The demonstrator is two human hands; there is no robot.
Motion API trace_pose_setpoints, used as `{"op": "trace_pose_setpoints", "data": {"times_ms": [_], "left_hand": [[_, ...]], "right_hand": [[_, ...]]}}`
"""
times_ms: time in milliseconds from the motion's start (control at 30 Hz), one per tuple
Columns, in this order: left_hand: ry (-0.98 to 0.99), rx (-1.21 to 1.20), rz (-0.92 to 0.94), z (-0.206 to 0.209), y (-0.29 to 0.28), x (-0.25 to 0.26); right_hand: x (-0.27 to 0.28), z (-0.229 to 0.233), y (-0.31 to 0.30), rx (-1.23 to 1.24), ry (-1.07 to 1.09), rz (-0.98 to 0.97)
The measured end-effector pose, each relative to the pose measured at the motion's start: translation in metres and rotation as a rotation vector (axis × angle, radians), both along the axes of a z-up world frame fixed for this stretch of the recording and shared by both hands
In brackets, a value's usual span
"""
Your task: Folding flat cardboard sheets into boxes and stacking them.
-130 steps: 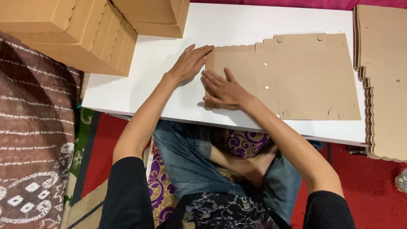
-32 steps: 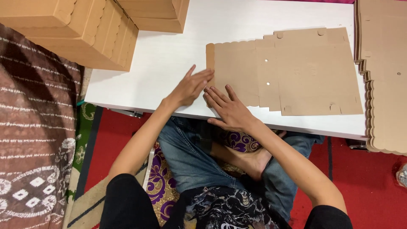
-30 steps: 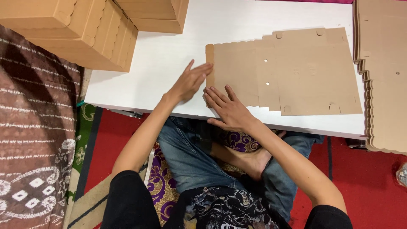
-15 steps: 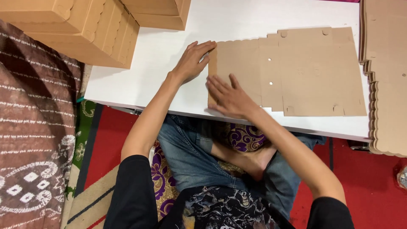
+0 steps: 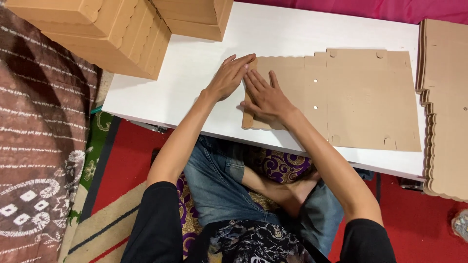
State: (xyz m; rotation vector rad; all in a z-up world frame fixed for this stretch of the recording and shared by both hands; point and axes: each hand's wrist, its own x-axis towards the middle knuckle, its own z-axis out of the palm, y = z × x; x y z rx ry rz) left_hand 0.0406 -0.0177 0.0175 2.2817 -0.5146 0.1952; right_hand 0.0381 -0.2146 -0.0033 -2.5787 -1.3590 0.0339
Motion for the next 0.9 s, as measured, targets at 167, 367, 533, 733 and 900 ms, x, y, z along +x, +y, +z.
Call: {"op": "trace_pose_setpoints", "data": {"times_ms": [167, 367, 533, 733, 900], "left_hand": [[-0.02, 0.043, 0.008, -0.004, 0.0, 0.003], [-0.021, 0.016, 0.013, -0.002, -0.002, -0.002], [-0.039, 0.04, 0.01, -0.004, -0.001, 0.0], [0.022, 0.024, 0.009, 0.002, -0.001, -0.002], [0.042, -0.002, -0.045, -0.004, 0.006, -0.002]], "right_hand": [[-0.044, -0.015, -0.017, 0.032, -0.06, 0.06], [-0.103, -0.005, -0.036, 0.075, -0.06, 0.136], [-0.094, -0.007, -0.038, 0.03, -0.034, 0.167], [-0.036, 0.0, -0.024, -0.03, 0.037, 0.078], [0.009, -0.004, -0.009, -0.148, 0.065, -0.094]]}}
